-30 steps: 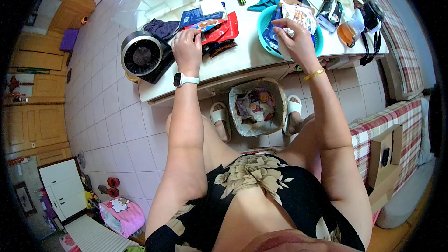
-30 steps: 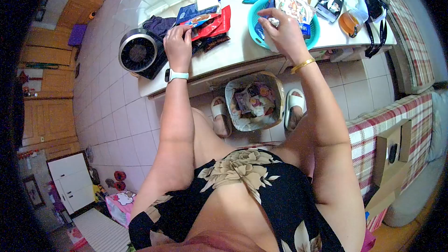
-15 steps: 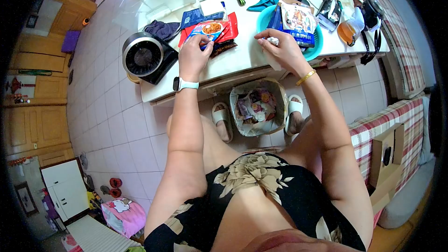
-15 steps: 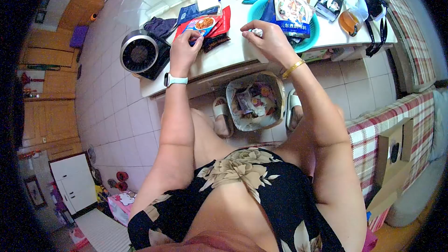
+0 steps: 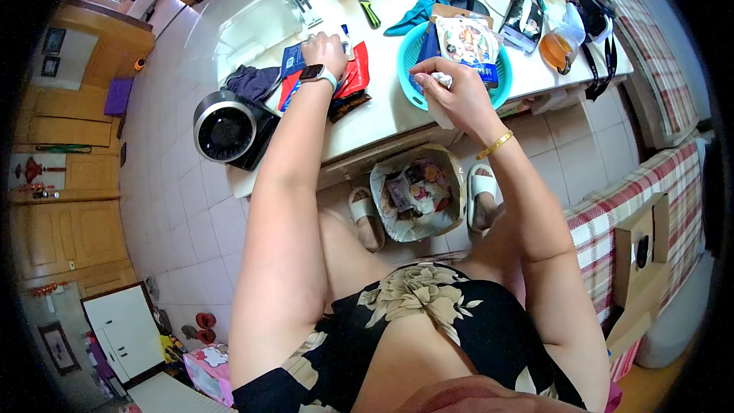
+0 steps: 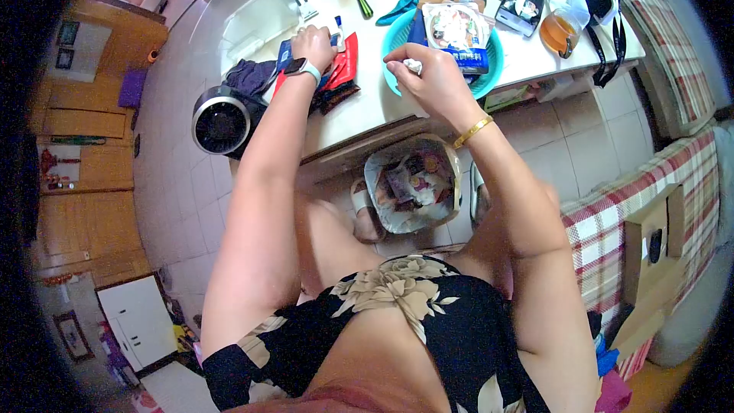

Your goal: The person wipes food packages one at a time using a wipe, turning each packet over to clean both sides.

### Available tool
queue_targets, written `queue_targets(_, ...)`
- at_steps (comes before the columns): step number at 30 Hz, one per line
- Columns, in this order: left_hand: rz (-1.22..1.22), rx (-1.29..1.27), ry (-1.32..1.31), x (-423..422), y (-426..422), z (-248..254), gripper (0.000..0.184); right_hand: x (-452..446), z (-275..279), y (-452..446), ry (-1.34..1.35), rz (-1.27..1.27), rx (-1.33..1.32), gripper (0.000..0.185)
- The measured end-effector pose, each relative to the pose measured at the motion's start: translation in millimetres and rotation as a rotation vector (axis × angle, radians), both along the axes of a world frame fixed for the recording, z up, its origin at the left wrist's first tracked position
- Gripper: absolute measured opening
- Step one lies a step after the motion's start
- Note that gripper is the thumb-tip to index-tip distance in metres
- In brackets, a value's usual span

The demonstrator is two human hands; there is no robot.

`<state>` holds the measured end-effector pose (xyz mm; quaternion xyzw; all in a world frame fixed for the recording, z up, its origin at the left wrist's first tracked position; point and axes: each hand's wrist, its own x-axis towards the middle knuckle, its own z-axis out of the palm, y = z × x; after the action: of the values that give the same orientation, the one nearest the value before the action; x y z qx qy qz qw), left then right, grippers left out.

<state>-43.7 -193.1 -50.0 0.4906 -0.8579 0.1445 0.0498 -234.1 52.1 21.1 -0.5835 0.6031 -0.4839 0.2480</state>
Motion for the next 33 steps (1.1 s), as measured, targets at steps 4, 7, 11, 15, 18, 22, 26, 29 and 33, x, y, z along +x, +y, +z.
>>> queue_targets(4,-0.109,-0.106,-0.035,-5.2,-22.5,-9.1,0.017,-8.4,-0.5,3.7,0.024,-0.004,-0.032,0.023)
queue_targets(7,-0.155,-0.175,0.158,11.9,-37.3,20.1,0.015,-14.2,1.7,7.0,0.014,-0.020,-0.042,0.022)
queue_targets(11,-0.008,-0.059,0.408,47.8,-49.0,69.9,0.023,-17.0,4.2,12.1,-0.036,-0.025,-0.020,0.022)
queue_targets(15,-0.021,0.275,0.981,89.6,-83.8,78.7,0.029,-16.0,2.0,14.0,0.005,-0.034,-0.042,0.024)
queue_targets(18,0.053,0.416,1.228,88.3,-42.2,106.9,0.028,-12.7,3.3,16.1,-0.047,-0.021,-0.020,0.025)
queue_targets(22,0.061,0.471,1.604,82.8,-3.6,119.4,0.026,-14.7,-13.0,6.0,-0.164,-0.026,0.015,0.036)
queue_targets(26,-0.045,0.634,1.911,74.2,40.1,122.6,0.024,-8.8,-11.7,3.2,-0.251,0.023,0.068,0.051)
queue_targets(29,-0.036,0.788,2.011,74.3,79.2,122.6,0.026,4.6,-18.2,-2.9,-0.199,0.073,0.022,0.063)
queue_targets(33,-0.039,1.098,2.063,68.8,125.0,110.1,0.037,19.6,-34.9,-12.5,-0.232,0.137,0.049,0.059)
